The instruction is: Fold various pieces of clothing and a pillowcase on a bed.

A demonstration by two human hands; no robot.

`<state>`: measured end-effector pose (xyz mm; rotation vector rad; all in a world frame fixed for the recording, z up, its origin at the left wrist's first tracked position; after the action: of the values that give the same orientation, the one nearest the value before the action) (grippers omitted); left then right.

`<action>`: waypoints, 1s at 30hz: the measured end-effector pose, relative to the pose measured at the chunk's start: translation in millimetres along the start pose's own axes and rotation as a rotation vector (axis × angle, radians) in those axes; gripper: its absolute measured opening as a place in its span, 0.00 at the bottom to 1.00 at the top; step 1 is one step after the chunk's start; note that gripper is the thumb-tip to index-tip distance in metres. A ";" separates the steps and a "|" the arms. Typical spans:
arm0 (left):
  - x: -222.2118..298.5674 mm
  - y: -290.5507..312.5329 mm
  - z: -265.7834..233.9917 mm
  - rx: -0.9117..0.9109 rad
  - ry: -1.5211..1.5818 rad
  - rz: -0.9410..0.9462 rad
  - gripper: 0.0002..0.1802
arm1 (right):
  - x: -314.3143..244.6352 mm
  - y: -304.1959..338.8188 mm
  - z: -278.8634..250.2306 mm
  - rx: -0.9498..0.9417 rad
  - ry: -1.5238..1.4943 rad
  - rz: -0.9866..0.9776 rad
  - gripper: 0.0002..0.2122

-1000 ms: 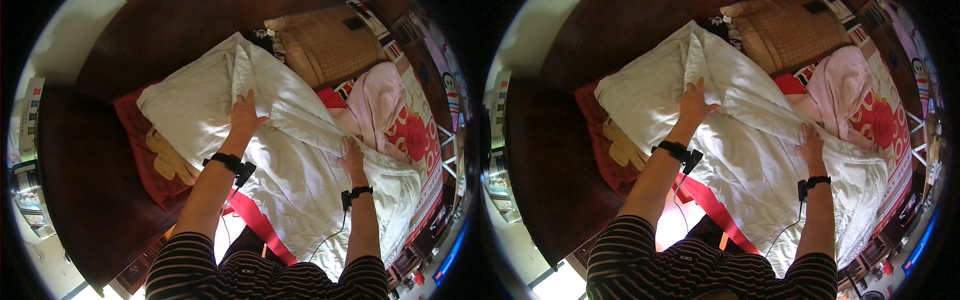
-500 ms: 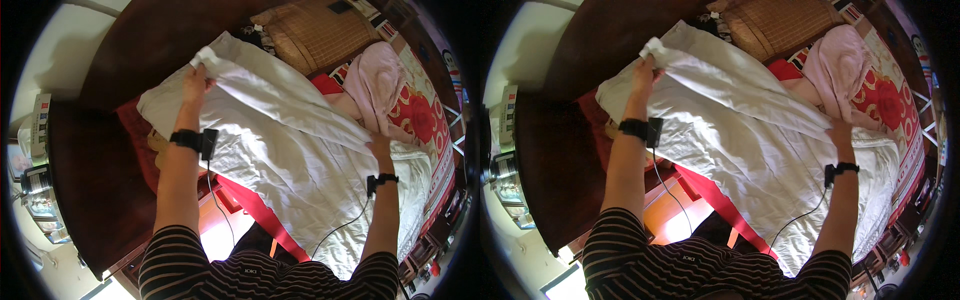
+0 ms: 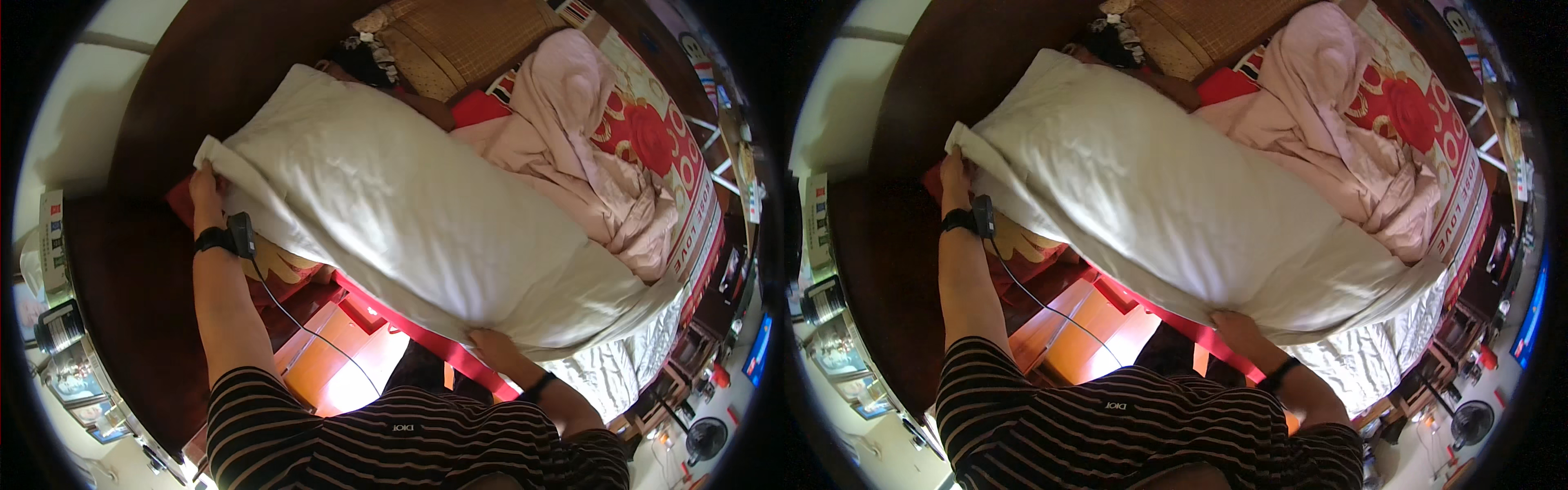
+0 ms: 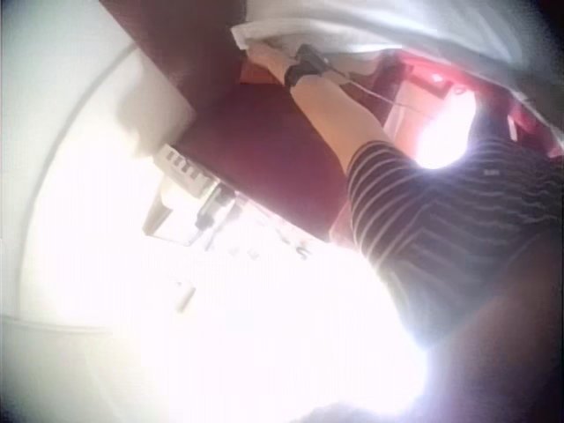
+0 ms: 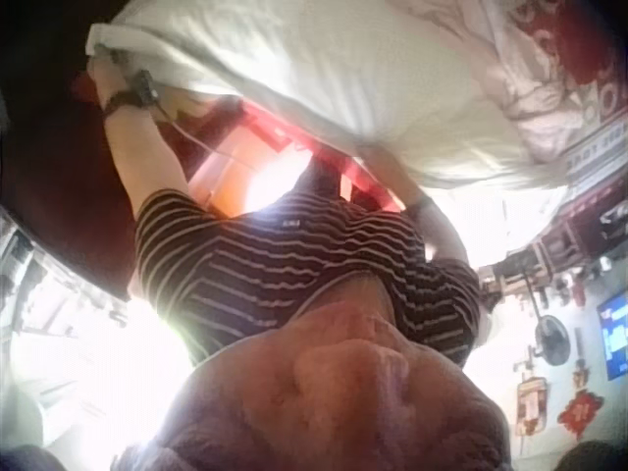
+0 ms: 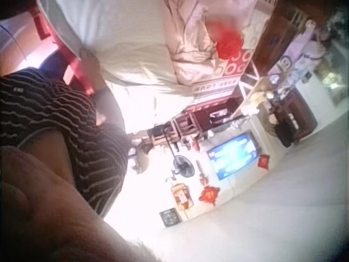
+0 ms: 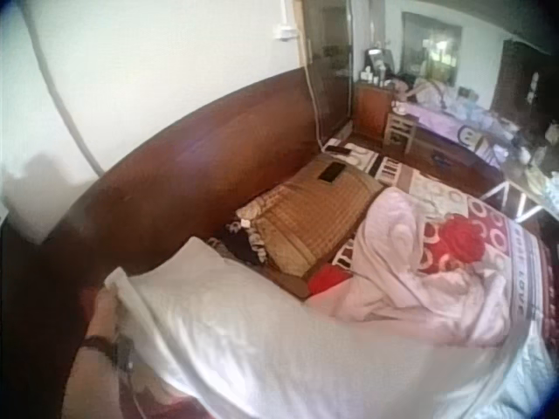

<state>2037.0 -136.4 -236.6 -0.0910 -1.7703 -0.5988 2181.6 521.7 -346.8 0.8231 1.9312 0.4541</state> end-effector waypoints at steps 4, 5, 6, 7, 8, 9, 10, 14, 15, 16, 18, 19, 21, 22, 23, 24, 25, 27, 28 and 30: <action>-11.1 18.2 -8.2 0.018 -0.050 0.006 0.19 | 2.5 -21.2 19.8 0.417 0.141 -0.206 0.19; -10.1 20.4 -13.0 0.000 -0.028 0.041 0.18 | 16.1 -23.9 19.9 0.324 0.092 -0.143 0.20; -13.7 34.9 3.3 -0.034 0.002 0.057 0.17 | 32.4 -19.6 17.2 0.229 0.052 -0.056 0.21; -17.0 46.0 14.8 0.056 -0.039 -0.015 0.22 | 40.8 -10.5 14.2 0.225 0.048 -0.043 0.21; -11.5 64.0 29.4 0.050 -0.043 -0.024 0.22 | 47.2 1.9 10.7 0.098 -0.086 0.051 0.20; -3.5 80.2 41.3 -0.010 -0.048 0.024 0.26 | 52.3 15.0 14.4 -0.031 -0.223 0.145 0.20; 2.0 89.3 47.2 -0.068 -0.054 0.074 0.32 | 57.4 25.9 21.5 -0.035 -0.229 0.150 0.20; -5.0 40.9 16.6 0.107 -0.854 0.581 0.42 | 59.7 33.3 19.0 0.269 -0.015 0.348 0.22; -6.4 67.5 43.4 0.096 -1.004 0.715 0.45 | 67.3 38.9 18.5 0.292 0.081 0.409 0.24; -3.4 94.8 64.9 0.097 -1.158 0.854 0.48 | 72.6 42.3 19.7 0.318 0.178 0.455 0.26; 5.4 134.4 85.2 0.112 -1.292 0.989 0.45 | 89.4 44.9 28.5 0.306 0.262 0.507 0.31; 2.6 142.1 95.3 0.023 -1.357 0.883 0.42 | 103.4 45.8 37.5 0.273 0.292 0.524 0.35; -1.5 142.9 101.5 -0.015 -1.421 0.831 0.34 | 115.9 46.9 43.6 0.196 0.259 0.601 0.36; -10.8 132.9 93.4 0.030 -1.428 0.882 0.29 | 117.6 45.7 43.4 0.158 0.252 0.649 0.36; -13.7 122.1 92.6 0.060 -1.423 0.901 0.29 | 126.5 48.8 48.4 0.172 0.314 0.680 0.35; -18.0 109.9 90.4 0.056 -1.382 0.854 0.26 | 132.5 48.5 48.3 0.136 0.314 0.738 0.35; -22.1 97.2 85.8 0.049 -1.340 0.804 0.23 | 132.3 51.7 46.5 0.220 0.376 0.713 0.34; -20.7 65.0 59.9 0.094 -1.341 0.829 0.20 | 135.9 40.2 44.6 0.236 0.368 0.718 0.32; -16.2 53.4 50.0 0.103 -1.341 0.840 0.17 | 140.4 37.4 45.0 0.230 0.360 0.752 0.31; -4.9 40.9 47.2 0.067 -1.014 0.631 0.14 | 141.0 34.0 43.4 0.248 0.407 0.724 0.29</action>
<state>2011.7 -79.1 -234.7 -1.0113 -2.5356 0.0171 2186.9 644.5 -435.2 1.7138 2.0318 0.8726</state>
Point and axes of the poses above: each hand's wrist, its own y-axis away from the middle knuckle, its own z-axis out of the palm, x = y × z, the point moved 5 cm from there along -y, towards the middle knuckle, and after that the axes turned 4 degrees about y, right-handed, at the moved point
